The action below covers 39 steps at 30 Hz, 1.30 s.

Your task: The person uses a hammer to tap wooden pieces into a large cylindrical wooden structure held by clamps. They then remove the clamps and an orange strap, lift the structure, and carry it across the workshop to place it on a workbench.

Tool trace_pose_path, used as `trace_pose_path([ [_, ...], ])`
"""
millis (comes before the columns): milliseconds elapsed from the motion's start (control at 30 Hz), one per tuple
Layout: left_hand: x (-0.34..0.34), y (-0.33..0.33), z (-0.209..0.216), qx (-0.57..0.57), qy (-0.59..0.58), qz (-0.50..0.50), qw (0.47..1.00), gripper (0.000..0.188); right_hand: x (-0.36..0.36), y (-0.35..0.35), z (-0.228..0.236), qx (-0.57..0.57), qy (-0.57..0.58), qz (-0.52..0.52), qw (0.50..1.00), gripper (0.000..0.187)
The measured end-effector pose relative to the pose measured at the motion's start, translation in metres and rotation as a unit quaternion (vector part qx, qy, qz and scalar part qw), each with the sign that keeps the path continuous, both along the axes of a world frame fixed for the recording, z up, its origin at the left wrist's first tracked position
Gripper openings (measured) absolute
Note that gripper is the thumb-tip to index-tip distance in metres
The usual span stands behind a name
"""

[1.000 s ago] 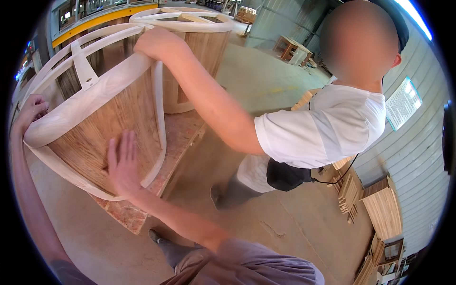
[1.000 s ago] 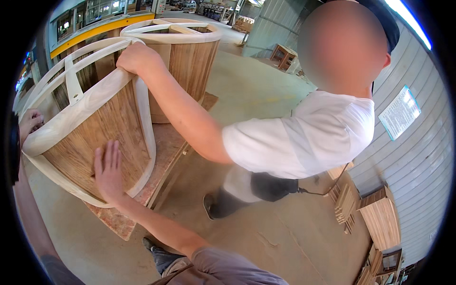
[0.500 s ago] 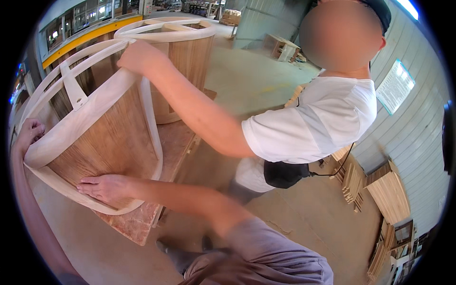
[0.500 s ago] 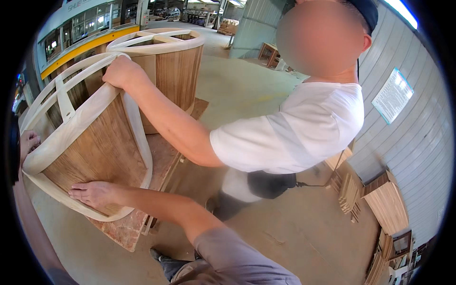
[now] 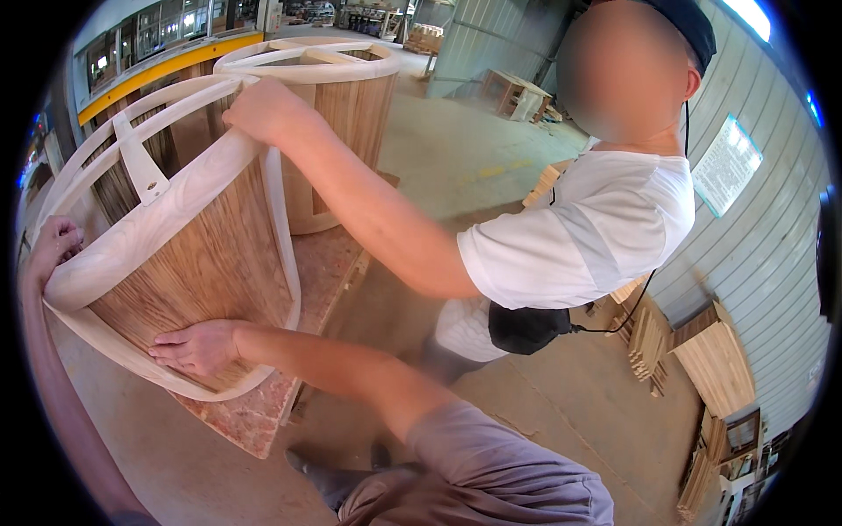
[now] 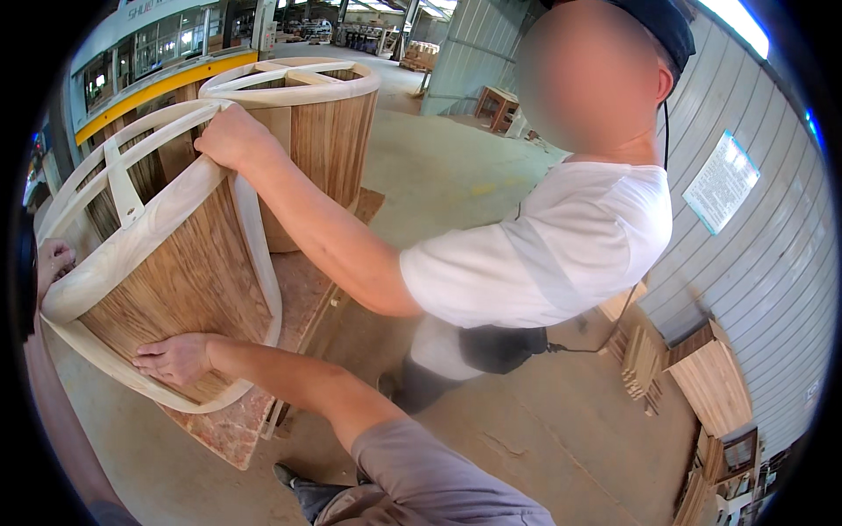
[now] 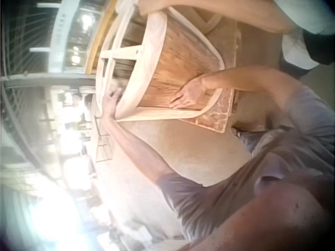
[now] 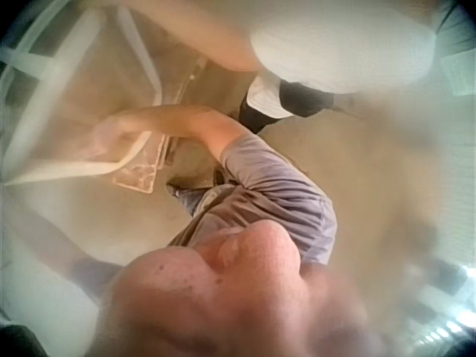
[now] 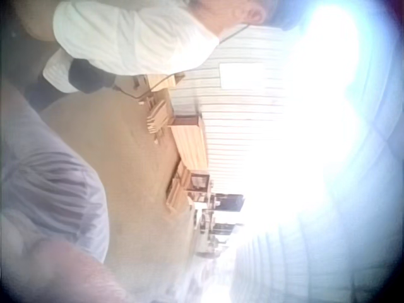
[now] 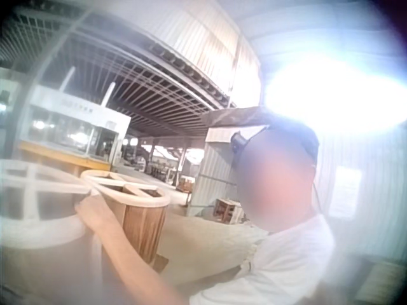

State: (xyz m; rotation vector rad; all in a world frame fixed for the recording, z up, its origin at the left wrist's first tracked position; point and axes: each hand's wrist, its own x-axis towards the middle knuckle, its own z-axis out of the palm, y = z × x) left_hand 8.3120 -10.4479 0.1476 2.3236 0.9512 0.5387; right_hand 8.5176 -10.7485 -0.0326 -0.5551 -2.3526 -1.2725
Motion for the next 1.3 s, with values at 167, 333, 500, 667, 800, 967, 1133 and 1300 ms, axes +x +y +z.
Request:
trace_pose_path([
  [167,0.002,-0.005,0.007,-0.006,0.028,-0.009,1.000,0.020,0.000,0.004,-0.008,-0.009,-0.071,-0.038,0.997,0.040],
  [333,0.005,-0.017,0.011,-0.003,0.020,0.000,1.000,0.018,0.004,0.000,-0.016,-0.022,-0.098,-0.044,0.994,0.042],
  [500,0.005,-0.025,0.010,-0.010,-0.006,0.023,1.000,0.018,0.002,0.000,-0.017,-0.056,-0.104,-0.043,0.992,0.043],
  [667,0.011,-0.042,0.028,0.025,0.087,-0.062,0.994,0.019,-0.003,-0.005,-0.037,-0.302,0.124,-0.041,0.944,0.047],
  [800,0.001,-0.068,0.033,0.034,0.037,-0.082,0.995,0.021,-0.022,-0.011,-0.090,-0.388,0.216,0.030,0.895,0.052],
  [967,0.004,-0.082,0.053,0.103,0.138,-0.087,0.981,0.029,-0.049,-0.063,-0.132,-0.516,0.219,-0.172,0.810,0.028],
  [1133,0.010,-0.092,0.050,0.062,0.101,-0.061,0.991,0.027,-0.056,-0.110,-0.066,-0.826,0.202,-0.125,0.511,0.026],
  [1300,0.014,-0.091,0.053,0.089,0.154,-0.058,0.982,0.026,-0.009,-0.087,-0.026,-0.786,0.390,0.138,0.459,0.022],
])
